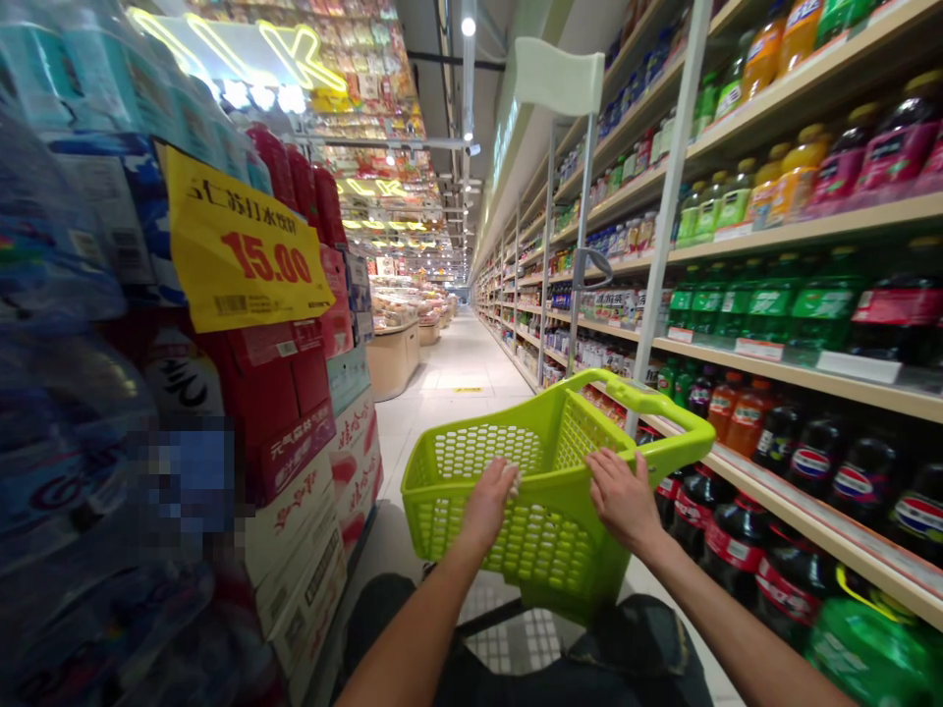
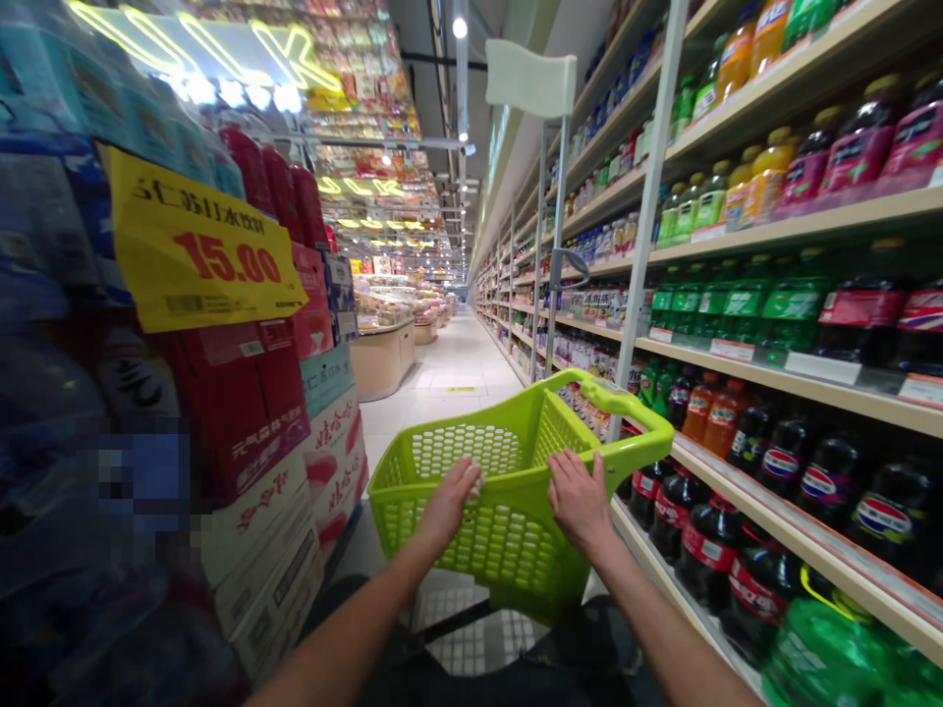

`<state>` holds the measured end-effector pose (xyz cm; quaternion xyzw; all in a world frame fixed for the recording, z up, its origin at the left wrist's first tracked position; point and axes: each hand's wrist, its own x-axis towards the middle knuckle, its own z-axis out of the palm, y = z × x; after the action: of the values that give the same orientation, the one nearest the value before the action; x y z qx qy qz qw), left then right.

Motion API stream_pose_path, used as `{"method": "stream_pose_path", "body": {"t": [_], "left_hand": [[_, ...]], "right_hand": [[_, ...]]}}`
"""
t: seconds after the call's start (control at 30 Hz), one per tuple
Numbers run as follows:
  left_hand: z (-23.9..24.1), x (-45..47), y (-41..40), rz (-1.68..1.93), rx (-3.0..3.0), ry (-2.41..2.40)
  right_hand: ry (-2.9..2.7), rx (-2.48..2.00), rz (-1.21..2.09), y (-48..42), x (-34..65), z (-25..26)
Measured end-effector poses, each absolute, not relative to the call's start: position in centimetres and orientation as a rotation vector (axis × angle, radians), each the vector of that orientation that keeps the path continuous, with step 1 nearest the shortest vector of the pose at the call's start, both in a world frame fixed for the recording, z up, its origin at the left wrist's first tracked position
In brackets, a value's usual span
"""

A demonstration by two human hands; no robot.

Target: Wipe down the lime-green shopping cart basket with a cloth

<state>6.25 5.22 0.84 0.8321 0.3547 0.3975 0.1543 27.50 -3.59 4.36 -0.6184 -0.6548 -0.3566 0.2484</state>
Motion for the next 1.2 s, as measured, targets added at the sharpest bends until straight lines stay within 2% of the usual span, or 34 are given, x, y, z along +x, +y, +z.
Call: {"method": "stream_pose_path", "body": {"t": [0.17, 0.3, 0.43, 0.5, 0.67, 0.77, 0.9, 0.97, 1.07, 1.2], "left_hand": [[-0.7, -2.0, 7.0, 1.248, 2.213, 1.37], [-0.1, 2.1, 5.9, 1.236, 2.245, 1.284], [0.9, 7.0, 4.9, 1.137, 2.383, 0.976], [0.8, 5.7, 5.3, 1.156, 2.336, 1.001], [-0.8, -2.3, 7.4, 1.334, 2.016, 1.423], [-0.9, -1.2, 7.3, 1.35, 2.009, 1.426], [0.9, 6.5, 5.6, 1.15, 2.331, 1.026], [1.9, 9.2, 5.0, 1.08, 2.405, 0.977], [2.4, 9.2, 4.7, 0.985, 2.445, 1.05], [1.7, 4.5, 4.9, 0.657, 2.591, 1.353]], "right_hand": [[-1.771, -1.71, -0.911, -3.5, 27.2, 4.3], [-1.809, -1.702, -0.918, -3.1, 26.3, 4.0], [-1.85, -1.675, -0.961, -3.1, 26.1, 4.1], [-1.865, -1.667, -0.966, -3.2, 26.3, 4.3], [-1.856, -1.677, -0.939, -3.1, 26.2, 4.2], [-1.856, -1.677, -0.921, -2.9, 25.9, 3.9], [-1.897, -1.664, -0.863, -2.7, 24.7, 3.8], [-1.981, -1.603, -0.82, -2.4, 23.5, 3.7], [-2.18, -1.499, -0.713, -1.5, 20.8, 3.3], [-2.287, -1.54, -0.577, 0.7, 17.7, 2.3]]}}
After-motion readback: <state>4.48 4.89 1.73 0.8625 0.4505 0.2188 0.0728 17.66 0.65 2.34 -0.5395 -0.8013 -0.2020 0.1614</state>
